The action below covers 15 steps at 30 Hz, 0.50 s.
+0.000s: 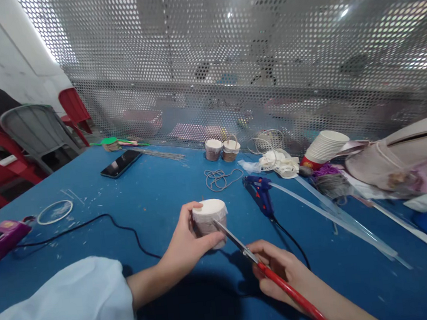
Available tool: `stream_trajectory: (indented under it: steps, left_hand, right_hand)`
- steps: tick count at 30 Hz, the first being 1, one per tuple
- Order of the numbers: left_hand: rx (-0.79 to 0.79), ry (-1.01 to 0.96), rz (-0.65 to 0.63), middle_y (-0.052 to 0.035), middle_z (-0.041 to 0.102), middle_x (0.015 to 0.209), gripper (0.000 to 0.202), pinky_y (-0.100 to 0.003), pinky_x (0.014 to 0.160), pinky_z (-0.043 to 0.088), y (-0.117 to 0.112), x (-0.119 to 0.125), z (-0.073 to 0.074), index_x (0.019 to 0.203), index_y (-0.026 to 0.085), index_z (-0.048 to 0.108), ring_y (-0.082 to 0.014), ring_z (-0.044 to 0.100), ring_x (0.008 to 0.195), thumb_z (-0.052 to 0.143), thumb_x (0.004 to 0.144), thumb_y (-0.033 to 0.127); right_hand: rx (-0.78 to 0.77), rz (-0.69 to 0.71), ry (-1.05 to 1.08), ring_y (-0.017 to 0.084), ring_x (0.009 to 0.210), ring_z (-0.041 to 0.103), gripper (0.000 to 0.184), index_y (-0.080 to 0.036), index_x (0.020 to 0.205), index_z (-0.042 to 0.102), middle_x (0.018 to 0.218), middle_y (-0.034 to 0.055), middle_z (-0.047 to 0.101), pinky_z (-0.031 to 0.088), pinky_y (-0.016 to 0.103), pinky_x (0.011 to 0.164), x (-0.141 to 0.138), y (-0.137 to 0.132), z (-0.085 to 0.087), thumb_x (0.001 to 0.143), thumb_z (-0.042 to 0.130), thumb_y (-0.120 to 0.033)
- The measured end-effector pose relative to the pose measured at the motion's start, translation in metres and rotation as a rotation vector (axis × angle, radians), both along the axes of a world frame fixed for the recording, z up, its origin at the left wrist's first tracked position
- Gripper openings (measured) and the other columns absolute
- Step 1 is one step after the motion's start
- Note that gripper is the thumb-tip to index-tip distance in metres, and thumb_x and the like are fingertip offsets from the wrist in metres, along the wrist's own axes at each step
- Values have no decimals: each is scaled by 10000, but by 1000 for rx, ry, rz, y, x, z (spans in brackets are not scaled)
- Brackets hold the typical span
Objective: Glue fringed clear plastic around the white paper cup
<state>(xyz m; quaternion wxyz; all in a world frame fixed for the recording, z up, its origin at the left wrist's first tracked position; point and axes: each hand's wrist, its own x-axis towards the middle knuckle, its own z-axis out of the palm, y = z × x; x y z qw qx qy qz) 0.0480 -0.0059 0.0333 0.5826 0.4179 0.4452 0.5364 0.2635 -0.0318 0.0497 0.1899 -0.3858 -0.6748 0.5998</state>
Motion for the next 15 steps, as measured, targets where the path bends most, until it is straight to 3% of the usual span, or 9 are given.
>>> stream_trajectory:
  steps: [10, 15]
  left_hand:
    - [-14, -44, -28, -42, 544, 1082, 598, -323, 869, 457, -2, 2, 3, 1016, 242, 393, -190, 582, 971, 761, 550, 172]
    - [11, -36, -42, -49, 523, 1105, 578, -330, 869, 455, -3, 0, 3, 1017, 238, 408, -189, 573, 961, 762, 563, 186]
  right_hand:
    - [71, 57, 43, 69, 483, 286, 546, -182, 1002, 486, 628, -54, 400, 222, 214, 427, 0, 3, -9, 801, 500, -689]
    - [85, 79, 37, 45, 413, 262, 530, -173, 988, 487, 586, -61, 408, 187, 202, 383, 2, 4, -10, 834, 456, -678]
